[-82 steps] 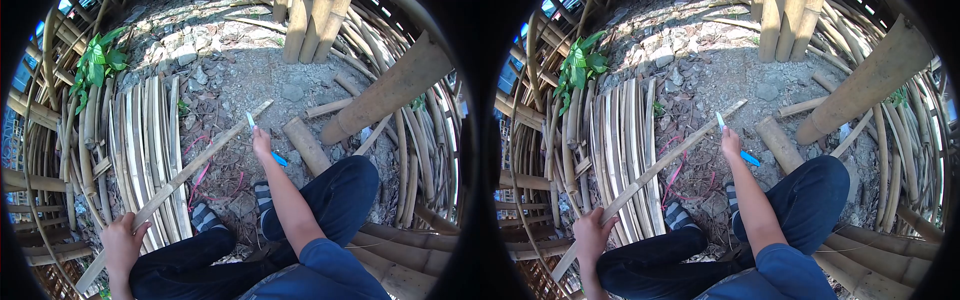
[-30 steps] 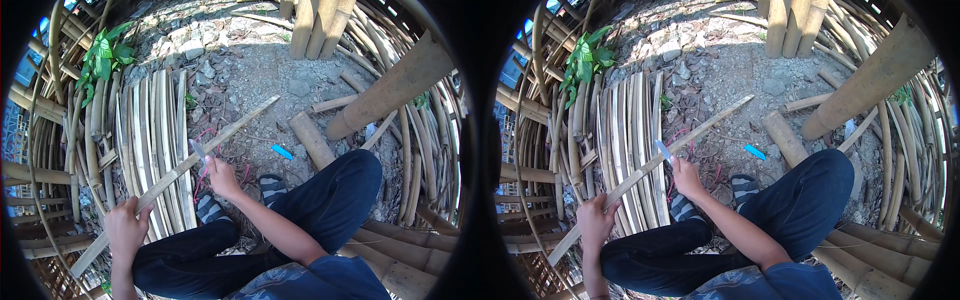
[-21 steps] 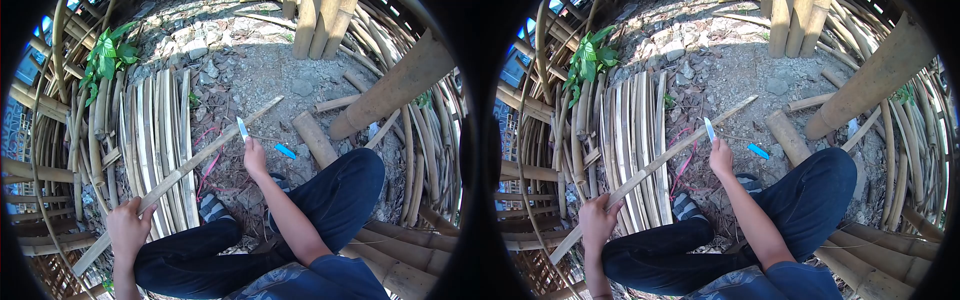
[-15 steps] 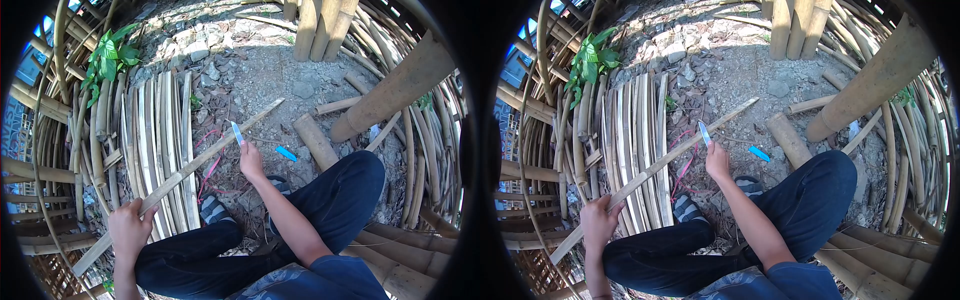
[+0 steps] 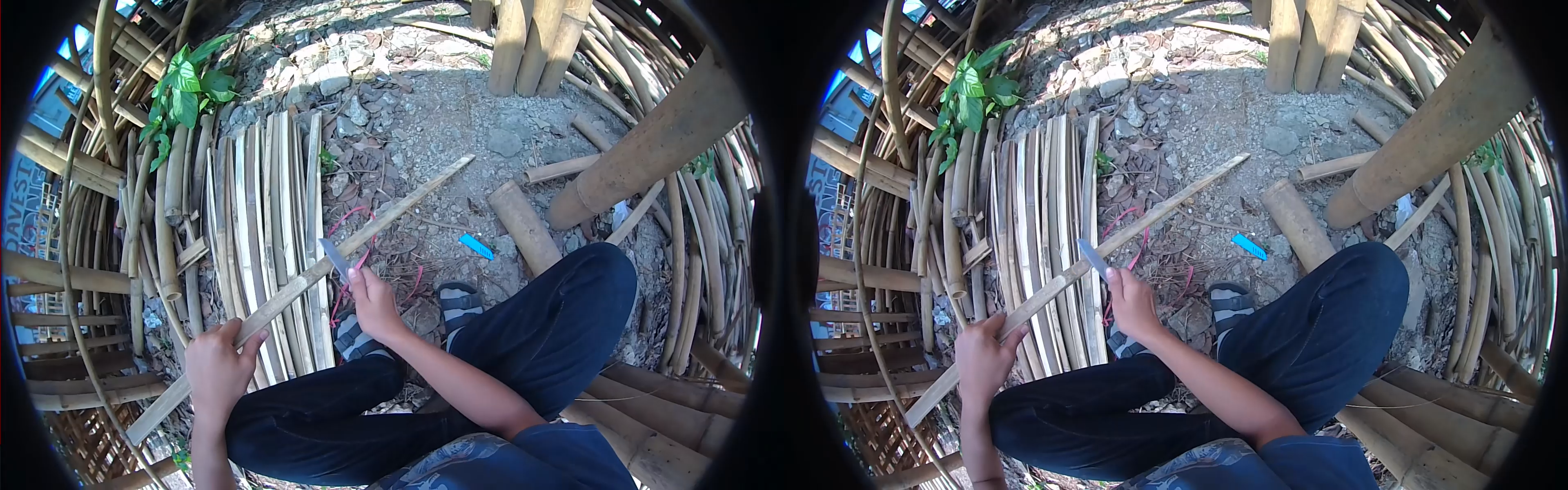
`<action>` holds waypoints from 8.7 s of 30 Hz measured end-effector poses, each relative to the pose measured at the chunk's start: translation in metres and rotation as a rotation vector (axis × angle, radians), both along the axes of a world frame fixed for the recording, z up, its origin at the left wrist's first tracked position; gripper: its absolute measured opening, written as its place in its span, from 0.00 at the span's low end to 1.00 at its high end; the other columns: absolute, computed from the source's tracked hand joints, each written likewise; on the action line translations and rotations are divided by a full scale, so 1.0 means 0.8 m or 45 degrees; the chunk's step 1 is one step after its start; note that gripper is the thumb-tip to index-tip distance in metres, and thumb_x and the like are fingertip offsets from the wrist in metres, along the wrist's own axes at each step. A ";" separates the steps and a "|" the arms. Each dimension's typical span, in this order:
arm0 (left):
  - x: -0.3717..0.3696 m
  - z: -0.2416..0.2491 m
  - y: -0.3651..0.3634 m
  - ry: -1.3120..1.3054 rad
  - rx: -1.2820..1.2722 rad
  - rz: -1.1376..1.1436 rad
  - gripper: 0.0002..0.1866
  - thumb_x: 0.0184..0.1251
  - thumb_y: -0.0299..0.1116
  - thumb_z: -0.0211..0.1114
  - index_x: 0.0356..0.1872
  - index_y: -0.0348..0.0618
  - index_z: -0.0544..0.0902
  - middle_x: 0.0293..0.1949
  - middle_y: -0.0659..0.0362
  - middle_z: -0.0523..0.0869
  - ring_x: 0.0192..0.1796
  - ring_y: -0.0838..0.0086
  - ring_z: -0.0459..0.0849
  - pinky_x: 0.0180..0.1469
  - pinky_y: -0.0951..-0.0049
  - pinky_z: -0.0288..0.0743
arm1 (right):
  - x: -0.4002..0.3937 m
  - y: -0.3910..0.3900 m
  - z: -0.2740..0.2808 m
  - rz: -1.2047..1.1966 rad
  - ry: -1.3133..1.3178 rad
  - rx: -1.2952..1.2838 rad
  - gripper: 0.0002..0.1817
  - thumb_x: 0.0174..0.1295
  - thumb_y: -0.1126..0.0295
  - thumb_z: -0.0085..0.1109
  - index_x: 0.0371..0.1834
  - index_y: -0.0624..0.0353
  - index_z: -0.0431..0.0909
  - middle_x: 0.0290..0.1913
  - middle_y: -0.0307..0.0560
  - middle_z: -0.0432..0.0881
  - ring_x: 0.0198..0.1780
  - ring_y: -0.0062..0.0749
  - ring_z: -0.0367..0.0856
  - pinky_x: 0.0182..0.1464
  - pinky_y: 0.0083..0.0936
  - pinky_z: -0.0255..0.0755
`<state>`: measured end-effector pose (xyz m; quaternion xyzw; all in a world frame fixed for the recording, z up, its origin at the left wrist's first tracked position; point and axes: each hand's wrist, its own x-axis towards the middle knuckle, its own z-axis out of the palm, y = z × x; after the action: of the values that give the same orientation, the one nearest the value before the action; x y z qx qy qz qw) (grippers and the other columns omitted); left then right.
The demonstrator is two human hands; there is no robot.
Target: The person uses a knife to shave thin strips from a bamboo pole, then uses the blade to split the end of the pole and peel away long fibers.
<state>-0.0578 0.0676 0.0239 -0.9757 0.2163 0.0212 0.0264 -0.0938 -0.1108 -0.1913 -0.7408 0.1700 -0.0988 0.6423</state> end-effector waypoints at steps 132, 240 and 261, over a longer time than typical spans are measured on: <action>-0.004 0.008 -0.009 0.213 0.063 0.037 0.26 0.71 0.50 0.58 0.21 0.37 0.81 0.16 0.45 0.79 0.23 0.48 0.82 0.28 0.53 0.75 | -0.016 0.023 0.126 0.151 0.556 1.447 0.18 0.78 0.53 0.40 0.31 0.52 0.63 0.19 0.28 0.57 0.17 0.10 0.56 0.15 0.14 0.48; -0.001 0.005 -0.007 0.354 -0.001 0.145 0.28 0.73 0.49 0.56 0.19 0.34 0.80 0.12 0.45 0.74 0.22 0.47 0.80 0.30 0.55 0.73 | -0.016 0.002 0.099 0.134 0.231 -0.009 0.23 0.77 0.59 0.35 0.33 0.68 0.71 0.24 0.65 0.75 0.33 0.66 0.77 0.38 0.50 0.68; -0.007 0.000 -0.002 0.308 0.027 0.091 0.30 0.73 0.51 0.56 0.19 0.33 0.82 0.17 0.40 0.78 0.25 0.44 0.82 0.33 0.49 0.76 | -0.015 0.004 0.066 0.125 -0.023 -0.288 0.25 0.78 0.56 0.33 0.30 0.64 0.70 0.19 0.49 0.70 0.21 0.41 0.72 0.30 0.36 0.67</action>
<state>-0.0633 0.0660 0.0236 -0.9728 0.1827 0.1421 0.0098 -0.1062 -0.1072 -0.1389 -0.8150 0.1154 -0.0924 0.5603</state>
